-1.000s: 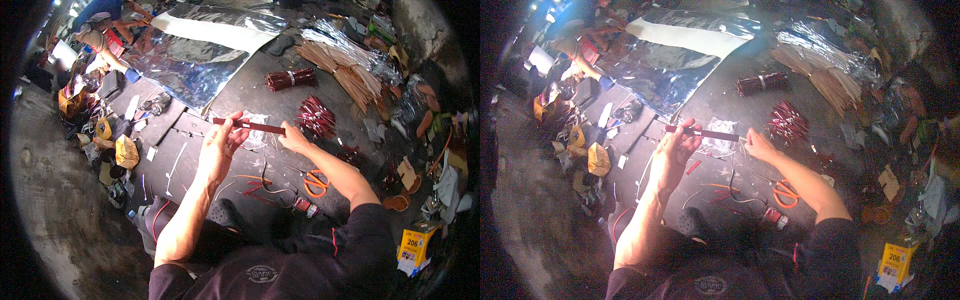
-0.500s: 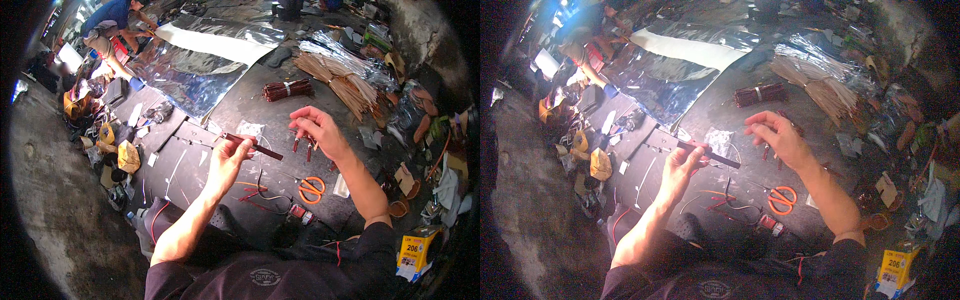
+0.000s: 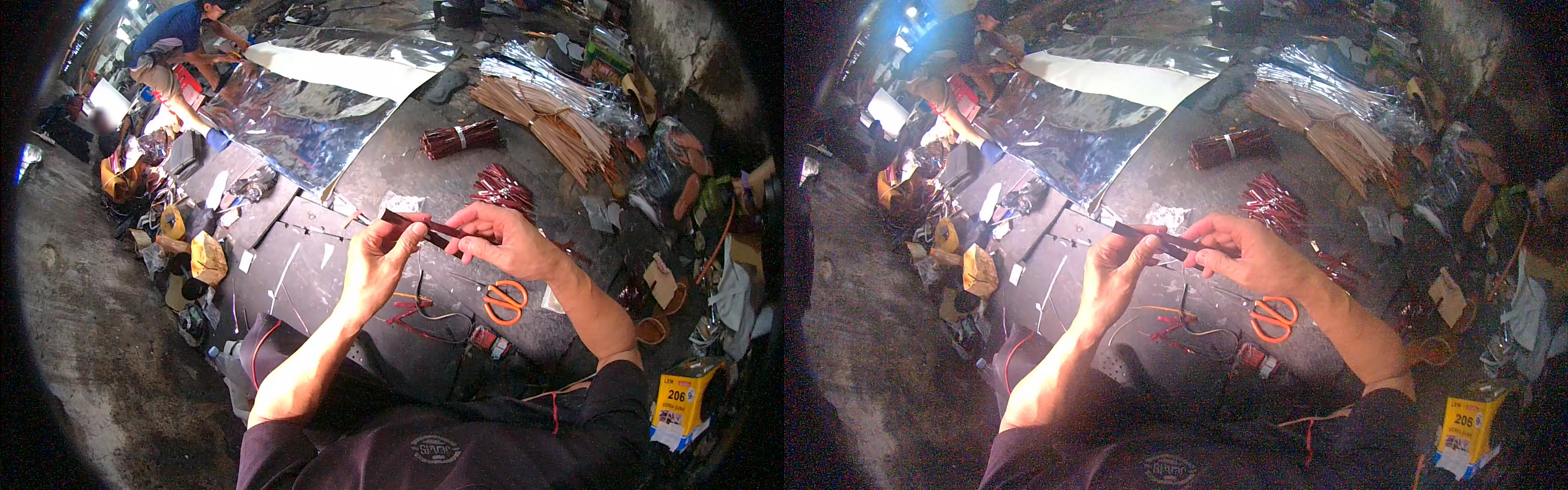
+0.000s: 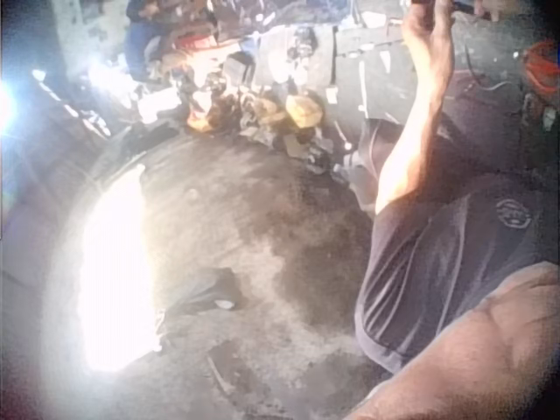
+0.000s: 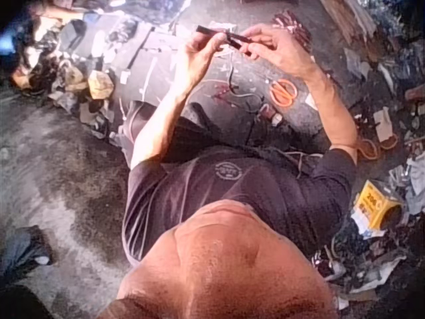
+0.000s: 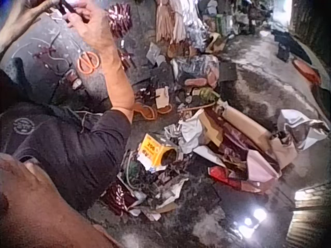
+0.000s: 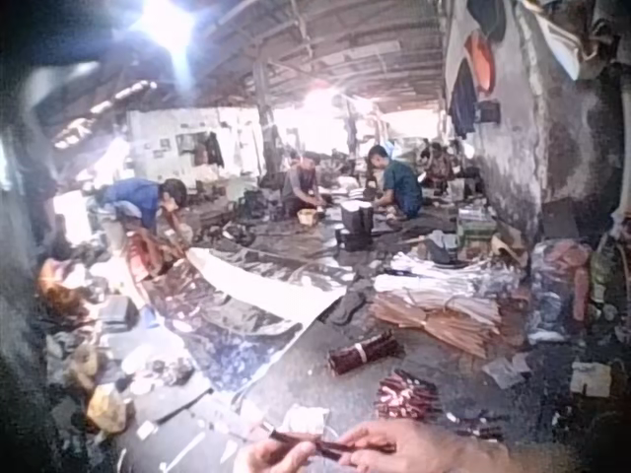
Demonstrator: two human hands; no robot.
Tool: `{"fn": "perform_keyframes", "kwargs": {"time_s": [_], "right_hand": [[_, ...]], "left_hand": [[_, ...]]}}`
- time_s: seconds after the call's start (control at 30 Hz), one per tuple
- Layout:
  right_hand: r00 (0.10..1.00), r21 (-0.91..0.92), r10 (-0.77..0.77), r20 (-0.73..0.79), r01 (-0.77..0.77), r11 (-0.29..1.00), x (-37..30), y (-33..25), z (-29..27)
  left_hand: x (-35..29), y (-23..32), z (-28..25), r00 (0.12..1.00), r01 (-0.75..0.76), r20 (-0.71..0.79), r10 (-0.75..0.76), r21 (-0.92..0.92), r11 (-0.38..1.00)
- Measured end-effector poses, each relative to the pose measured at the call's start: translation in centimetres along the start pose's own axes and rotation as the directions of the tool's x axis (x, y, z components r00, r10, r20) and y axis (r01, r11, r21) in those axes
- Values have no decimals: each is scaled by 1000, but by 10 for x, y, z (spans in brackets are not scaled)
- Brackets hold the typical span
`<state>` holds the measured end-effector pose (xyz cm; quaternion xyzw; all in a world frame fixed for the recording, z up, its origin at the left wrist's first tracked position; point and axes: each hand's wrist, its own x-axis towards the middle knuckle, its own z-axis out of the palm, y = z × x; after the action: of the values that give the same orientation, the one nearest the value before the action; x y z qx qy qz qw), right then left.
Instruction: The person sits on the floor and repeatedly picks up dark red strips of material. They use orange-handled scissors to trim the strips to a specific length and place the cut pieces into a pile on the floor. The process is repeated continuously throughout the clip.
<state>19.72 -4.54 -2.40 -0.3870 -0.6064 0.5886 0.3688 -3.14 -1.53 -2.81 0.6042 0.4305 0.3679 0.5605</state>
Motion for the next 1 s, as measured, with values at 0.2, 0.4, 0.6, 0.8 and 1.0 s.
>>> {"fn": "perform_keyframes", "kwargs": {"time_s": [0.2, 0.4, 0.6, 0.8, 1.0], "right_hand": [[979, -138, 120, -167, -143, 980, -1, -11, 11], [973, 91, 121, -196, -104, 990, 1, -6, 17], [968, -75, 140, -208, -159, 985, 8, -7, 20], [967, -134, 70, -244, -105, 985, 13, 9, 22], [962, -156, 91, -257, -135, 978, 16, 12, 19]], "left_hand": [[-4, -2, 8, 999, 3, -37, -5, -51, 999], [2, -14, -1, 987, 139, -7, -161, -472, 870], [-1, -11, 0, 985, 161, 24, -172, -491, 856], [-4, -14, 2, 987, 159, 51, -153, -476, 865], [-3, -15, 2, 987, 157, 106, -121, -456, 876]]}}
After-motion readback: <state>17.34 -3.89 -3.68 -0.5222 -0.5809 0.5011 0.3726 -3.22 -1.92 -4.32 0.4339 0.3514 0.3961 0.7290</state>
